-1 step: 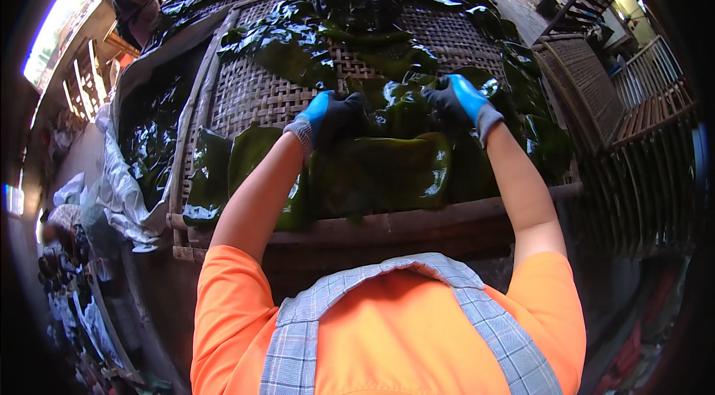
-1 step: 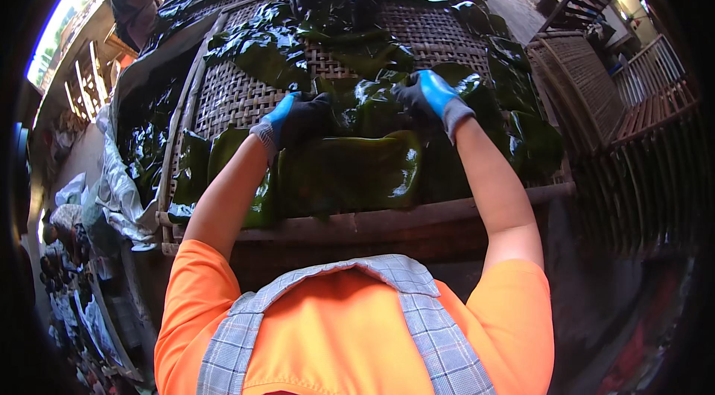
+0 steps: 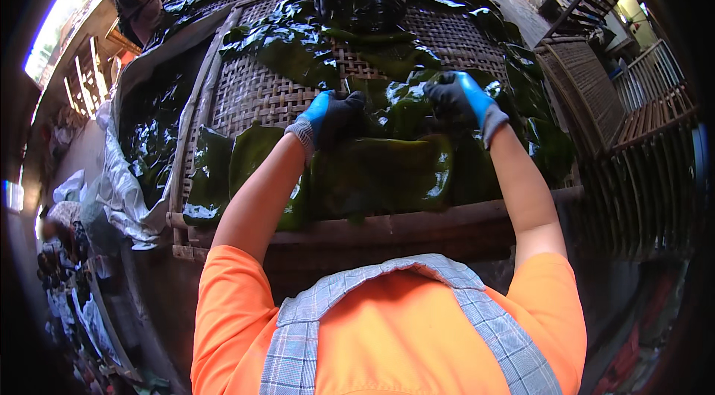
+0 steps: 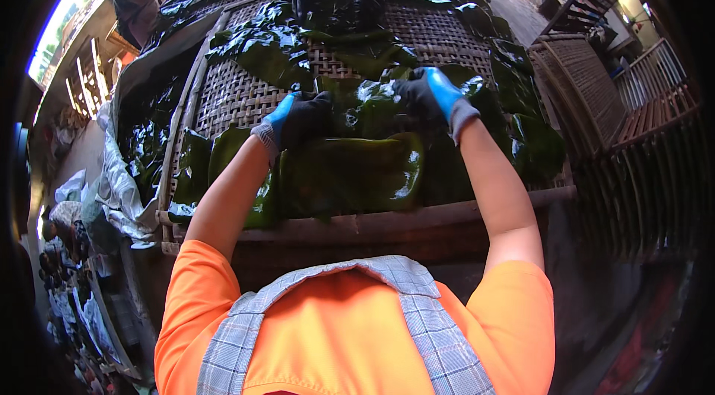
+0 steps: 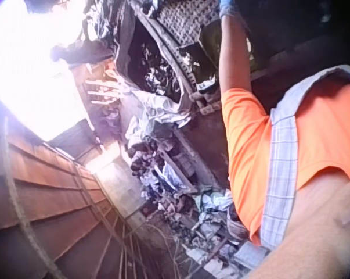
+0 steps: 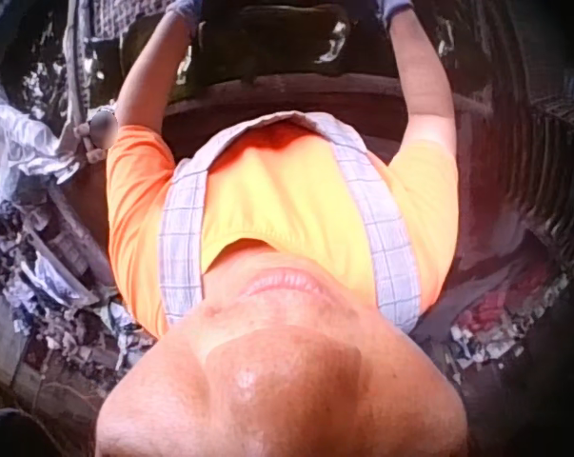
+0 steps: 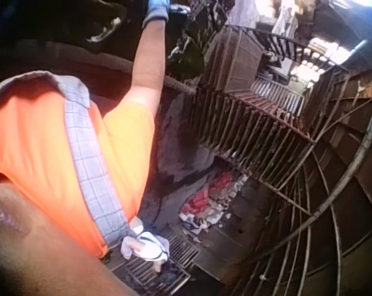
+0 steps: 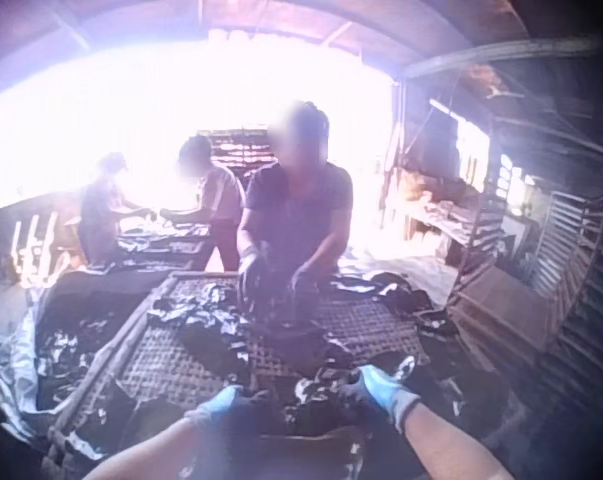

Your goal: The person takes green leaves from a bag and lays them flat onto a woven tray. They fold the leaves and arrange them in rows on the tray. They then lift the tray and place it into a drying rack before starting a new tray on the work surface.

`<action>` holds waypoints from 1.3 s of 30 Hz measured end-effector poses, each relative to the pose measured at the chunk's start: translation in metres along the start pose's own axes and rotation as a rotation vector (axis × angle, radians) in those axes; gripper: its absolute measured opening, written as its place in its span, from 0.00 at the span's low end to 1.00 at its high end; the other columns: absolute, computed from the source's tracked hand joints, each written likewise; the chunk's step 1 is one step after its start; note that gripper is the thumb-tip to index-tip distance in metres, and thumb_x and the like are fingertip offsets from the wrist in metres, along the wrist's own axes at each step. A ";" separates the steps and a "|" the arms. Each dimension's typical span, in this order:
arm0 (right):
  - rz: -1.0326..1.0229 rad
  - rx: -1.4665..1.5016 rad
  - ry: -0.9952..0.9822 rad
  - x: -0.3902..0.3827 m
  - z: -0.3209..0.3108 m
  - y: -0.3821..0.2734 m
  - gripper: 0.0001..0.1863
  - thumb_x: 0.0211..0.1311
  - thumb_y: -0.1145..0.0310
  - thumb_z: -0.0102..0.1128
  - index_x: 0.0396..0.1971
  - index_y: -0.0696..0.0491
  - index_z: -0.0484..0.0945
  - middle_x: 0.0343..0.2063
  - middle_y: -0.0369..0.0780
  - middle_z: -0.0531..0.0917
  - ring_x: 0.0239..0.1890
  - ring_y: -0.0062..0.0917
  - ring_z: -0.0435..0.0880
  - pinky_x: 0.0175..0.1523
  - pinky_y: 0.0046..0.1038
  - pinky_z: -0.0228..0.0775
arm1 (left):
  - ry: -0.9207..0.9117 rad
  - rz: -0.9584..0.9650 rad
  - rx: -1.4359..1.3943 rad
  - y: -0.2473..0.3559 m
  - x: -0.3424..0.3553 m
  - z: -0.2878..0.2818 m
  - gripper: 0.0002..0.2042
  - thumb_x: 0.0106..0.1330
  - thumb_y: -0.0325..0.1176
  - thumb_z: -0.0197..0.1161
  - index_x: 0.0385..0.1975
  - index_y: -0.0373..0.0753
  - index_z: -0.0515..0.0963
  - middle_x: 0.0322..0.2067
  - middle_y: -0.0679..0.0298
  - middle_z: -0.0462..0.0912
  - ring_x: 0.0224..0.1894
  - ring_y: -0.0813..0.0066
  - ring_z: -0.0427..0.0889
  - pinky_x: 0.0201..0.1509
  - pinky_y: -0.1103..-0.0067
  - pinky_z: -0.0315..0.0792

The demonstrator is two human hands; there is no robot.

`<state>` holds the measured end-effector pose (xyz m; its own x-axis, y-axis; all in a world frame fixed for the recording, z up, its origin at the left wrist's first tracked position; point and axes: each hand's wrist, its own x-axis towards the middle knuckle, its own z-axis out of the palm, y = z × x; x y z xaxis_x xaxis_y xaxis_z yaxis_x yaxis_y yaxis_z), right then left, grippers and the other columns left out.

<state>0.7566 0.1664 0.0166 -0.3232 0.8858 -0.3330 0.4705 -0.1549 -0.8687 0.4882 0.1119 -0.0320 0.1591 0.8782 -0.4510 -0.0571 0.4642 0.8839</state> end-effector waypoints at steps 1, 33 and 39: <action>-0.137 0.140 -0.050 0.001 0.000 -0.001 0.12 0.55 0.70 0.64 0.38 0.60 0.77 0.30 0.38 0.81 0.32 0.23 0.79 0.40 0.25 0.72 | 0.016 0.003 -0.025 -0.001 -0.002 -0.002 0.15 0.69 0.43 0.57 0.29 0.36 0.75 0.22 0.69 0.75 0.22 0.80 0.72 0.27 0.79 0.71; -0.125 -0.633 0.240 0.156 0.178 -0.090 0.35 0.45 0.45 0.70 0.47 0.56 0.77 0.47 0.50 0.80 0.51 0.43 0.79 0.54 0.36 0.71 | 0.488 0.351 0.445 -0.020 -0.096 -0.090 0.19 0.67 0.42 0.60 0.45 0.31 0.77 0.37 0.60 0.84 0.40 0.79 0.81 0.45 0.79 0.73; -0.241 -0.721 -0.007 0.199 0.173 -0.088 0.30 0.49 0.50 0.67 0.49 0.54 0.78 0.50 0.49 0.79 0.51 0.42 0.79 0.56 0.36 0.69 | 0.469 0.485 0.373 -0.035 -0.088 -0.101 0.16 0.69 0.39 0.57 0.48 0.34 0.76 0.39 0.65 0.83 0.39 0.82 0.77 0.45 0.81 0.72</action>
<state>0.5090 0.2807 -0.0368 -0.4894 0.8556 -0.1686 0.8053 0.3691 -0.4640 0.3766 0.0297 -0.0359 -0.2378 0.9691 0.0654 0.3355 0.0187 0.9419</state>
